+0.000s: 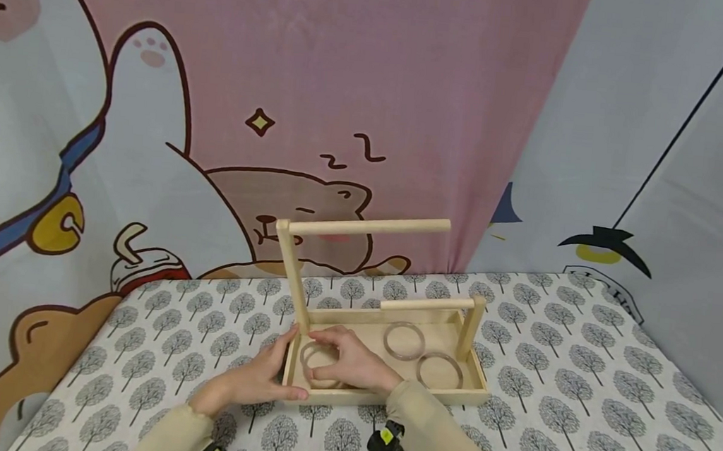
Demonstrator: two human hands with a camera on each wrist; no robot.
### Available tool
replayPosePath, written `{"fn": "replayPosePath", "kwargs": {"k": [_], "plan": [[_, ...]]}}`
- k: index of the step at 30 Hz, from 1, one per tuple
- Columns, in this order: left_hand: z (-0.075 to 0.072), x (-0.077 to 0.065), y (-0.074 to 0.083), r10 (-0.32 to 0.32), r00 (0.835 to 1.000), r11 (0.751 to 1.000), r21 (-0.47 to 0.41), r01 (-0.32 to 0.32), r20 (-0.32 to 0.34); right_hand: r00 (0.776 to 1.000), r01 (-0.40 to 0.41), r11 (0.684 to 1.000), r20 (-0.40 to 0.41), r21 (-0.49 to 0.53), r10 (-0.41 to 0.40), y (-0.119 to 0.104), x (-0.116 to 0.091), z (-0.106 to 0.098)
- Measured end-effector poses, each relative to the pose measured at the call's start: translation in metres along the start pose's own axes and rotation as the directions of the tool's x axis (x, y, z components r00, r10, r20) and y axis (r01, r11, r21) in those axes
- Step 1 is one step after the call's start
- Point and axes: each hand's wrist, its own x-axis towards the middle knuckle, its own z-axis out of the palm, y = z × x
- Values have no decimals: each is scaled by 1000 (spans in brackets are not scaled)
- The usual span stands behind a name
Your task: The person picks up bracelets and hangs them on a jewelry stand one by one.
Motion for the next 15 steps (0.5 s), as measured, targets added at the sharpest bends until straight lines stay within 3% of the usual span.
{"fn": "replayPosePath", "kwargs": {"k": [15], "plan": [[-1, 1, -1, -27, 1000, 1000, -14, 27, 13, 1000, 19, 981, 15, 194, -23, -1, -2, -2]]}}
